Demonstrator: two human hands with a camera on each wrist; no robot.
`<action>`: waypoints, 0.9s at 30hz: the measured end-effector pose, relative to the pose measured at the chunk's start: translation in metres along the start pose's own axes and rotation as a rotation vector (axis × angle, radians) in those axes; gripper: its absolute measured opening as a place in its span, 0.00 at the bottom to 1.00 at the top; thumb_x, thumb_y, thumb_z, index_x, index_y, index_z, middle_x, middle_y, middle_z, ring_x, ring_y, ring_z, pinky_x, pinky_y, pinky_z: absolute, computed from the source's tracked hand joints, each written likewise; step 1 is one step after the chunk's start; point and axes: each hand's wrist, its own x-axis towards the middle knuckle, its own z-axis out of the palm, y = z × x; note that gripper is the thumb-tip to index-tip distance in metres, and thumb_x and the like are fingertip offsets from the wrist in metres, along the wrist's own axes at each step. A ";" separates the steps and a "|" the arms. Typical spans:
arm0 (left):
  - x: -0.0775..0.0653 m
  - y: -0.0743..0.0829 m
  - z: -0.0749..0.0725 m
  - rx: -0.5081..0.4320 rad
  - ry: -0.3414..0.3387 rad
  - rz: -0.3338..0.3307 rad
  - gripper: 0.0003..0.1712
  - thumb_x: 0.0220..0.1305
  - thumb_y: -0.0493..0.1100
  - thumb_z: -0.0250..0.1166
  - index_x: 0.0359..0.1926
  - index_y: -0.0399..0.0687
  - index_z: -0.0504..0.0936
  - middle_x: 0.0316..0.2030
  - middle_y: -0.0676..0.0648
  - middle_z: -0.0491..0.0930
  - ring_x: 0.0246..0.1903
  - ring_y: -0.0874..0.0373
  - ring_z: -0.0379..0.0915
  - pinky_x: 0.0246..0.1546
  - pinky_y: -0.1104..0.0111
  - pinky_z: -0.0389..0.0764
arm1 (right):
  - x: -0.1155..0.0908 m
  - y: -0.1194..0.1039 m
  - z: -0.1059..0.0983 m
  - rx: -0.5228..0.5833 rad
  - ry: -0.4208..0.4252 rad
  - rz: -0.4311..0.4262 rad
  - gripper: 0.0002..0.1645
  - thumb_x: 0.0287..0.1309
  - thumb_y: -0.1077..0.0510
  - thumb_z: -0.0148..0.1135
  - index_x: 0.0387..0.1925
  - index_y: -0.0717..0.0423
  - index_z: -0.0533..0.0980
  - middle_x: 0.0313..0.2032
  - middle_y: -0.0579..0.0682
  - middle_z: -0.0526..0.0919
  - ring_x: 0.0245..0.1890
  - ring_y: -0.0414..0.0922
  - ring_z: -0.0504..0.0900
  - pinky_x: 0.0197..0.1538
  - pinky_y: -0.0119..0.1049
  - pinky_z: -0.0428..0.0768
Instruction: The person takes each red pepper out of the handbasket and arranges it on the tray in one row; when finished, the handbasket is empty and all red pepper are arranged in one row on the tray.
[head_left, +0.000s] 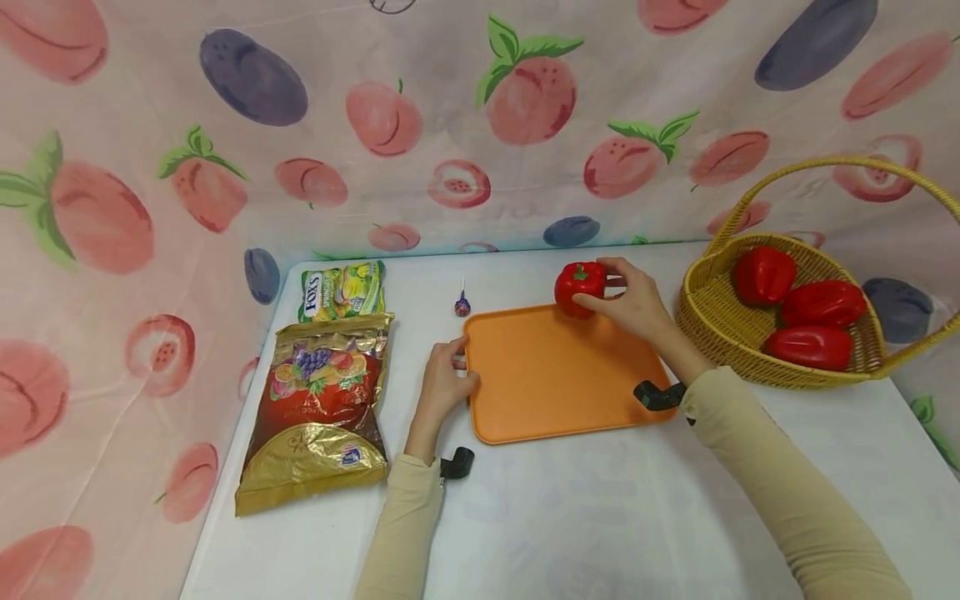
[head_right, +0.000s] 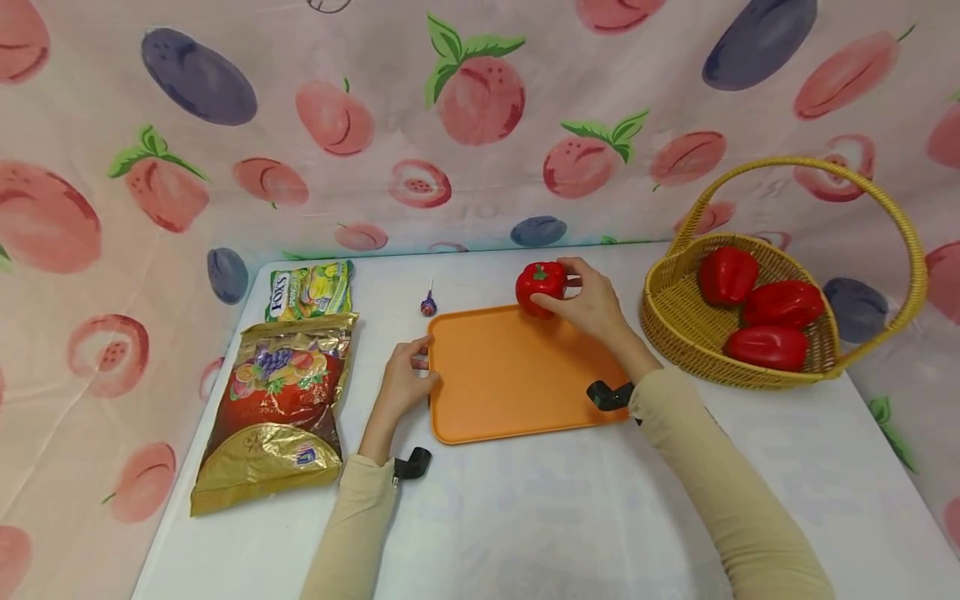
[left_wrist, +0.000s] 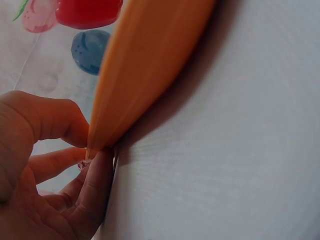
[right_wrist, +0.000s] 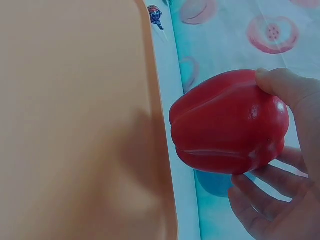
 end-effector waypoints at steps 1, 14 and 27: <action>0.000 0.000 0.000 0.001 -0.001 -0.003 0.37 0.49 0.28 0.66 0.65 0.35 0.73 0.48 0.37 0.73 0.37 0.51 0.76 0.40 0.63 0.79 | 0.000 0.000 0.000 0.002 -0.002 0.001 0.48 0.52 0.42 0.72 0.68 0.58 0.64 0.63 0.57 0.71 0.59 0.57 0.72 0.54 0.55 0.77; -0.001 -0.002 0.001 -0.008 -0.002 0.002 0.37 0.49 0.28 0.67 0.65 0.35 0.73 0.47 0.37 0.73 0.37 0.51 0.76 0.38 0.64 0.79 | -0.001 0.003 0.007 0.019 -0.030 0.001 0.49 0.52 0.41 0.72 0.68 0.58 0.64 0.63 0.58 0.71 0.59 0.58 0.72 0.55 0.55 0.77; -0.001 -0.002 0.001 0.003 0.002 0.001 0.37 0.49 0.29 0.68 0.65 0.35 0.73 0.47 0.38 0.73 0.37 0.52 0.76 0.38 0.65 0.78 | -0.001 0.004 0.014 0.045 -0.046 -0.037 0.47 0.53 0.43 0.72 0.68 0.60 0.64 0.62 0.61 0.72 0.58 0.60 0.73 0.55 0.56 0.77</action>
